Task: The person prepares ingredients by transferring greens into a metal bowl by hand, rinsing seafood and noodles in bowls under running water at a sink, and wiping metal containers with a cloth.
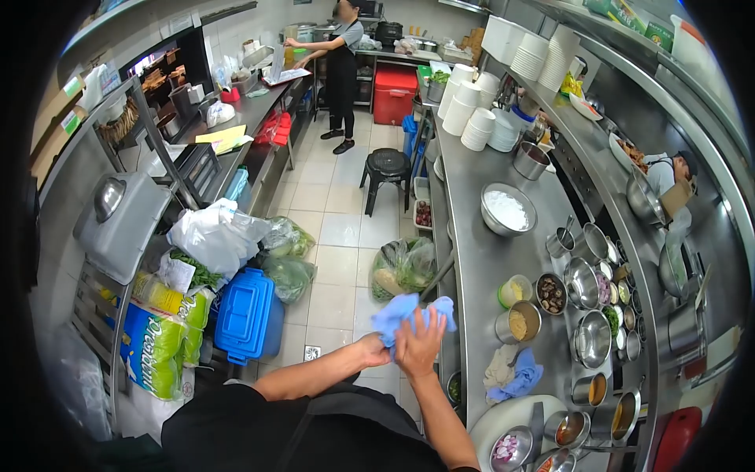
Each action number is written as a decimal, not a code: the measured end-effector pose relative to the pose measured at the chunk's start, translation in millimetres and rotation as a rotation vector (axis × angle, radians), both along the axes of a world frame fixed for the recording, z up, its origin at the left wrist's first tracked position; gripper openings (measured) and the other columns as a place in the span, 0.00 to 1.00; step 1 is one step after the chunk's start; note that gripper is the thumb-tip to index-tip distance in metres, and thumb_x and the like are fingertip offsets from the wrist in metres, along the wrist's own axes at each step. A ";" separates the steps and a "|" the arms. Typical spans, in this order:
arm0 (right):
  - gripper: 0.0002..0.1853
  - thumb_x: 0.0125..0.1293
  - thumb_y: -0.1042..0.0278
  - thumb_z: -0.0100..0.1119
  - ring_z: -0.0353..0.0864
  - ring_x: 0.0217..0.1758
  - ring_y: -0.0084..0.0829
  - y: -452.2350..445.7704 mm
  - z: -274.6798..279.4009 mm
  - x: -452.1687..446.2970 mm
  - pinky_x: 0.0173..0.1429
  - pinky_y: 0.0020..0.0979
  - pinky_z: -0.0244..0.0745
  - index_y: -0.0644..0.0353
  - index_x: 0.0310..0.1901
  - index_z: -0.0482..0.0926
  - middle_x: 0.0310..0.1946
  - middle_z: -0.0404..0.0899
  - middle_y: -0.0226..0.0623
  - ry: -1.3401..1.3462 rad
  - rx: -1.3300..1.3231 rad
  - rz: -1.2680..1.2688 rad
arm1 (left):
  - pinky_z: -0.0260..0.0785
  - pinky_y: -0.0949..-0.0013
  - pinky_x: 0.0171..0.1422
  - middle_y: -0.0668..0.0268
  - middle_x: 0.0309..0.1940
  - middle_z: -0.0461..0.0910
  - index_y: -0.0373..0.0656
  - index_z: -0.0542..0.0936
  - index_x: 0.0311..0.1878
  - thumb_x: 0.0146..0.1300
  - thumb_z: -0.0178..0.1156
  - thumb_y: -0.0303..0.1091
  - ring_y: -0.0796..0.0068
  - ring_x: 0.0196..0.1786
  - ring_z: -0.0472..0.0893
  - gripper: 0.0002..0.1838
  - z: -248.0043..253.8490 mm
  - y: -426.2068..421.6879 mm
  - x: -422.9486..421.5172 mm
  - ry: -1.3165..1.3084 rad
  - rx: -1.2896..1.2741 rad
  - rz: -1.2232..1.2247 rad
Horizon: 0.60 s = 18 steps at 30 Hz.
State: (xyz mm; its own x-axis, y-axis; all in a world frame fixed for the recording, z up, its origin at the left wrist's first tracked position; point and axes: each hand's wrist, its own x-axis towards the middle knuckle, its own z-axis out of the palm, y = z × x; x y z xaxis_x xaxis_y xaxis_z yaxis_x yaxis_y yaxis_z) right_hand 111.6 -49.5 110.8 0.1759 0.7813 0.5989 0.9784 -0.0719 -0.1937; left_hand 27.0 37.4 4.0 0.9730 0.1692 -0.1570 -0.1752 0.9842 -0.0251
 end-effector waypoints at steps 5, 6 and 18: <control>0.14 0.67 0.66 0.48 0.80 0.32 0.35 20.0 27.6 40.9 0.38 0.32 0.72 0.67 0.29 0.77 0.25 0.79 0.38 0.787 -0.053 -0.024 | 0.73 0.61 0.56 0.61 0.45 0.79 0.40 0.74 0.52 0.57 0.53 0.22 0.69 0.50 0.78 0.18 77.0 19.3 -28.4 0.445 0.677 -0.192; 0.14 0.67 0.66 0.48 0.80 0.32 0.35 16.5 25.1 50.4 0.38 0.32 0.72 0.67 0.29 0.77 0.25 0.79 0.38 0.783 -0.049 -0.023 | 0.72 0.63 0.55 0.63 0.45 0.79 0.39 0.74 0.54 0.55 0.54 0.19 0.71 0.49 0.79 0.20 88.6 24.6 -33.4 0.459 0.969 -0.216; 0.19 0.61 0.61 0.57 0.62 0.64 0.52 5.2 73.3 -21.2 0.68 0.53 0.50 0.67 0.49 0.77 0.60 0.66 0.50 0.305 0.065 0.227 | 0.64 0.67 0.64 0.65 0.58 0.71 0.42 0.66 0.63 0.64 0.57 0.34 0.74 0.58 0.71 0.24 47.0 34.4 11.0 -0.071 0.950 0.271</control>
